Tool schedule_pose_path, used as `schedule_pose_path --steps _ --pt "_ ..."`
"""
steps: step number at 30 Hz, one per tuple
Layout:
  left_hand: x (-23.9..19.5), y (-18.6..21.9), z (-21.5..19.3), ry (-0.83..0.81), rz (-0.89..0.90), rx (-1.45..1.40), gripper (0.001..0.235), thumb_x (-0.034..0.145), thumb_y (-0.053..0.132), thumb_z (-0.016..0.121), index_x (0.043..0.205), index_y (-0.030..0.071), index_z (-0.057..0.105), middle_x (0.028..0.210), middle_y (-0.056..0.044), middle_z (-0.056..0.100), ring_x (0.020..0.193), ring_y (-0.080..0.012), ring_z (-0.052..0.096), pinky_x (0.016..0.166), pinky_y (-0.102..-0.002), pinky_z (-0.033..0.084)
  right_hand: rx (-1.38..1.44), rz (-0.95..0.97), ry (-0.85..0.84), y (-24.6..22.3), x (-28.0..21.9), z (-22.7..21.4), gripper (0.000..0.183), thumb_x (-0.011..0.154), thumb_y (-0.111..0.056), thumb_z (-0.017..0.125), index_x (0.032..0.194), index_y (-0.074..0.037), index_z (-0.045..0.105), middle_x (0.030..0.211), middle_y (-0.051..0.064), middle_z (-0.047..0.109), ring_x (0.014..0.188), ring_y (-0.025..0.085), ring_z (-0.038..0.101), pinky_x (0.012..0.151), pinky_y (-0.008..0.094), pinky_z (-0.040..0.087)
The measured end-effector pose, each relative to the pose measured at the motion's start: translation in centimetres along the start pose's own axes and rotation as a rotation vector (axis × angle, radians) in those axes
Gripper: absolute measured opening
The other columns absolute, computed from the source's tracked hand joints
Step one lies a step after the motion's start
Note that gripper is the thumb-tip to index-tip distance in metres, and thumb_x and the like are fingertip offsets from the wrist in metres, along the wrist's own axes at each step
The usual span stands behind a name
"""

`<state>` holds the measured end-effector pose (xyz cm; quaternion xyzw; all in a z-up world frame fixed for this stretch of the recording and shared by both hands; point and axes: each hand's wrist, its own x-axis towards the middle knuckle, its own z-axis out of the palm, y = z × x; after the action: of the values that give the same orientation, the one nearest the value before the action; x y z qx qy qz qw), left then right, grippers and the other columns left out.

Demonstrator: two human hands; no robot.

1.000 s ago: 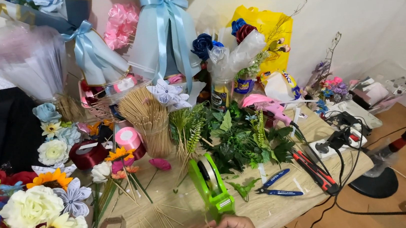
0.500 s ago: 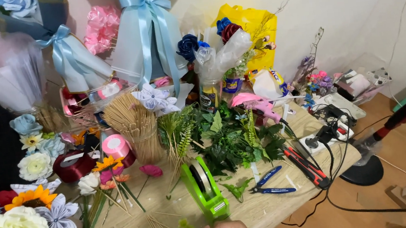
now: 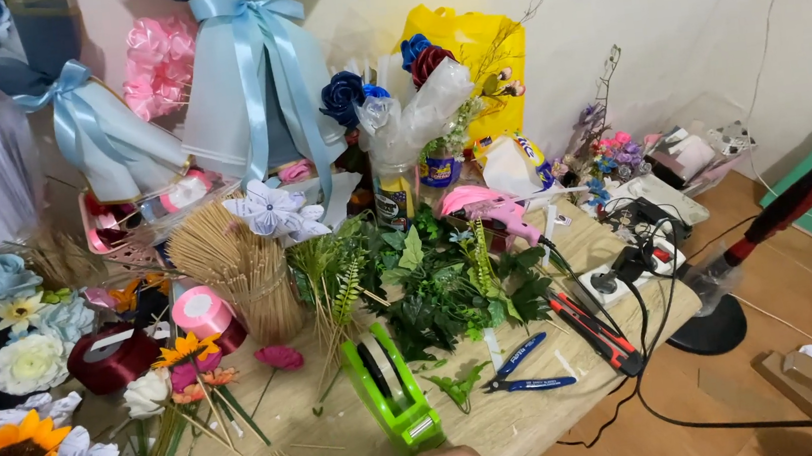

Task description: The person assembles artificial floral stems by attaching small green leaves to wooden skewers using a tape dispenser. They repeatedly pick leaves, wrap them with tape around the skewer, and trim excess tape with scissors. The workspace contains various artificial flowers, ribbons, and crafting tools.

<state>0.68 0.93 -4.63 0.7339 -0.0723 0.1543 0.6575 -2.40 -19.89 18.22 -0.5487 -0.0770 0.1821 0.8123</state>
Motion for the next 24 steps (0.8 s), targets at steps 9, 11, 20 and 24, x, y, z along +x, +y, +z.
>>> schedule_pose_path --steps 9,11,20,24 --pt "0.0 -3.4 -3.0 0.102 -0.452 -0.037 0.038 0.085 0.028 0.065 0.098 0.001 0.089 0.09 -0.016 0.089 0.078 -0.0233 0.083 0.076 -0.026 0.06 -0.729 -0.485 0.34 -11.4 9.5 -8.0 0.01 0.095 -0.017 0.068 0.095 -0.01 0.076 0.087 0.005 0.078 0.078 0.015 0.073 0.07 0.022 0.064" --pt "1.4 3.4 -3.4 0.083 -0.608 -0.088 0.036 0.083 0.025 0.074 0.102 -0.001 0.089 0.107 -0.014 0.09 0.1 -0.0222 0.082 0.093 -0.03 0.058 -0.978 -0.42 0.52 -13.9 14.8 -10.2 0.028 0.098 -0.016 0.062 0.125 -0.011 0.068 0.121 0.011 0.07 0.109 0.021 0.067 0.094 0.033 0.06" --pt "0.7 2.8 -2.4 0.142 -0.526 -0.126 0.022 0.083 0.014 0.077 0.097 0.002 0.09 0.093 -0.013 0.092 0.084 -0.0186 0.083 0.078 -0.027 0.061 -1.606 0.219 0.091 -13.2 20.8 -9.6 0.052 0.102 -0.044 0.055 0.148 -0.021 0.051 0.162 0.009 0.037 0.149 0.039 0.03 0.123 0.059 0.026" --pt "0.6 2.6 -2.0 0.139 -0.429 -0.168 0.023 0.082 0.016 0.077 0.093 0.001 0.09 0.093 -0.013 0.091 0.083 -0.0204 0.084 0.077 -0.028 0.063 -1.617 0.209 0.028 -13.0 19.0 -9.5 0.05 0.102 -0.042 0.055 0.147 -0.019 0.053 0.16 0.012 0.039 0.148 0.038 0.032 0.121 0.06 0.028"
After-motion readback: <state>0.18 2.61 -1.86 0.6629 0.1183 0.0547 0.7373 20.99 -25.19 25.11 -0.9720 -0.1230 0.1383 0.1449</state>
